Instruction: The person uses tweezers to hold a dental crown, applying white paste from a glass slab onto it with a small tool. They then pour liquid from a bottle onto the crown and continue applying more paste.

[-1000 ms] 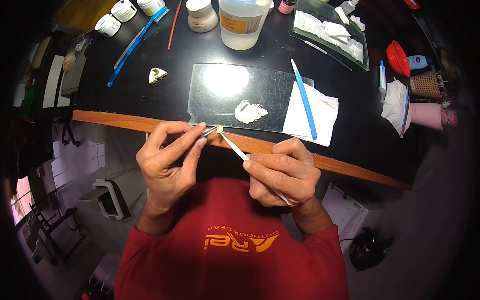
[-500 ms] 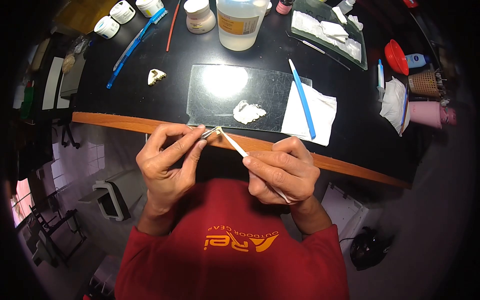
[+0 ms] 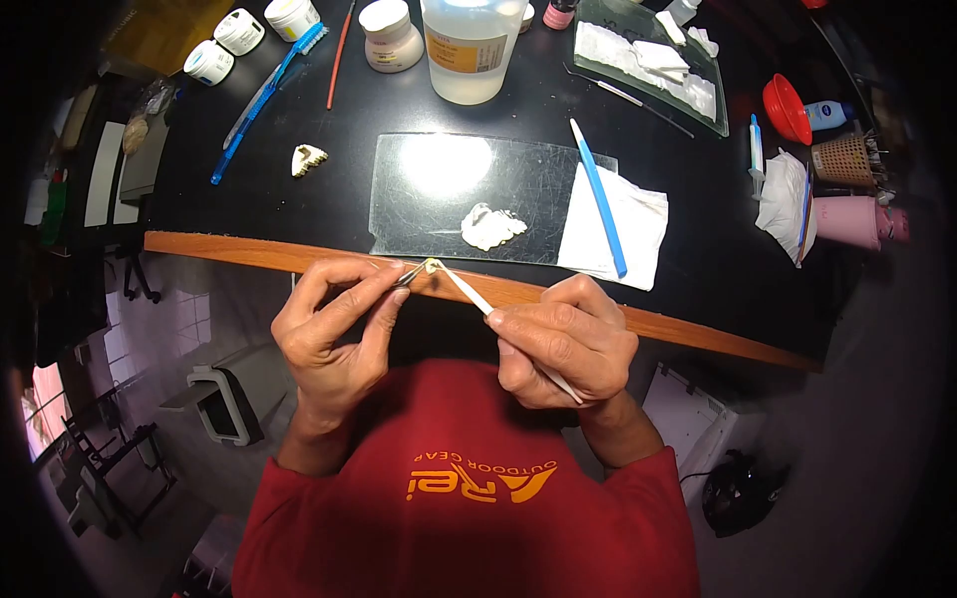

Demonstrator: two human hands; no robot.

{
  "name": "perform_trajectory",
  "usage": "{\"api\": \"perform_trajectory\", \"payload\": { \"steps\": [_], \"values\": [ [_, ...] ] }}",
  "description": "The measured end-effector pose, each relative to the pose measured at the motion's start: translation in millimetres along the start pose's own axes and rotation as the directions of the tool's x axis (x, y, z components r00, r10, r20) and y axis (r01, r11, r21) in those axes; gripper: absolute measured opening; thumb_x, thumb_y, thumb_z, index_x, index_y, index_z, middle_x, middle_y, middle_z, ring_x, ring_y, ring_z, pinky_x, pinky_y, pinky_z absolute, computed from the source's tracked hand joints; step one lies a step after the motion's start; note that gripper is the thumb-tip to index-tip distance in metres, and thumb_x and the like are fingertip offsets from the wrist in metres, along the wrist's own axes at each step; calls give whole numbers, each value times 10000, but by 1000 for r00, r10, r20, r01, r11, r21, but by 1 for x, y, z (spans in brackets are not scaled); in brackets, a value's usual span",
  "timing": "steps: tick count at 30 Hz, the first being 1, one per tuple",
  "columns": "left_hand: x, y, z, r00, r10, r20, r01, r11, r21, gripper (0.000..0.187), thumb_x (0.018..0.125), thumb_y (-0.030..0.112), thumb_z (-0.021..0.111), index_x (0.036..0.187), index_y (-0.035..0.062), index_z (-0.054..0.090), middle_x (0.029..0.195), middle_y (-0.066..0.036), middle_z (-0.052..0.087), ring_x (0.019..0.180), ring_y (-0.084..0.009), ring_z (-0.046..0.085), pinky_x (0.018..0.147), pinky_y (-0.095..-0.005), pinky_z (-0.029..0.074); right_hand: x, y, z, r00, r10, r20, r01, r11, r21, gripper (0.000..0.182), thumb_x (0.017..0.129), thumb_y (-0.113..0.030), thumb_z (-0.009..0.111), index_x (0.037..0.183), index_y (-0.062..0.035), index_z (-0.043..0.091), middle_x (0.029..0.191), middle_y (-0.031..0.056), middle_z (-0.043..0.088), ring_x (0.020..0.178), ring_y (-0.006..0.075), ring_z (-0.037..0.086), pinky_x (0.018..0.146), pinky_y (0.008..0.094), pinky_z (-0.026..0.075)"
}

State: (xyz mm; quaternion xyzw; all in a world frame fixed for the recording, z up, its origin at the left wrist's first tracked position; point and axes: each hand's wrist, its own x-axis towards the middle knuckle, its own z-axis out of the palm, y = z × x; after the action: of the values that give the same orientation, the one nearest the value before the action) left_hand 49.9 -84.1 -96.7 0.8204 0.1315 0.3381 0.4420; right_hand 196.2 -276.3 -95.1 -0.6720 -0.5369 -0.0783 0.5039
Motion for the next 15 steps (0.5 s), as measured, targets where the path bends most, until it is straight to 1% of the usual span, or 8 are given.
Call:
{"api": "perform_trajectory", "payload": {
  "steps": [3,6,9,13,15],
  "values": [
    [-1,0,0,1000,-9,5,9,1000,-10,334,817,-117,852,1124,15,838,1009,-107,744,908,-192,756,780,-286,602,2,-2,0,1000,0,10,0,1000,28,274,785,14,694,1027,-52,804,807,31,803,668,142,559,626,268,453],
    [0,0,0,1000,-10,8,10,1000,-19,323,823,-112,852,1120,14,836,1009,-110,744,910,-196,756,782,-288,603,1,0,0,1000,5,-2,-5,1000,10,276,785,11,694,1029,-56,805,809,28,805,663,140,545,619,263,450],
    [0,0,-1,1000,-12,11,12,1000,-15,313,829,-108,852,1118,11,833,1009,-112,744,912,-202,756,785,-292,604,2,-2,0,1000,14,4,-14,999,39,285,779,16,690,1028,-60,806,810,26,806,665,139,548,619,268,453],
    [0,0,-2,1000,-12,9,13,1000,-11,307,834,-105,850,1118,8,831,1007,-115,744,923,-209,757,794,-296,604,1,-1,-1,1000,11,2,-11,999,31,274,786,20,694,1024,-60,804,812,28,808,665,137,543,616,269,451],
    [1,0,-1,1000,-18,-2,18,1000,-4,306,816,-111,850,1097,11,838,997,-105,754,899,-212,767,774,-298,609,2,-2,0,1000,12,0,-12,999,36,272,788,22,694,1023,-62,804,811,27,807,663,136,543,615,269,450]
  ]
}}
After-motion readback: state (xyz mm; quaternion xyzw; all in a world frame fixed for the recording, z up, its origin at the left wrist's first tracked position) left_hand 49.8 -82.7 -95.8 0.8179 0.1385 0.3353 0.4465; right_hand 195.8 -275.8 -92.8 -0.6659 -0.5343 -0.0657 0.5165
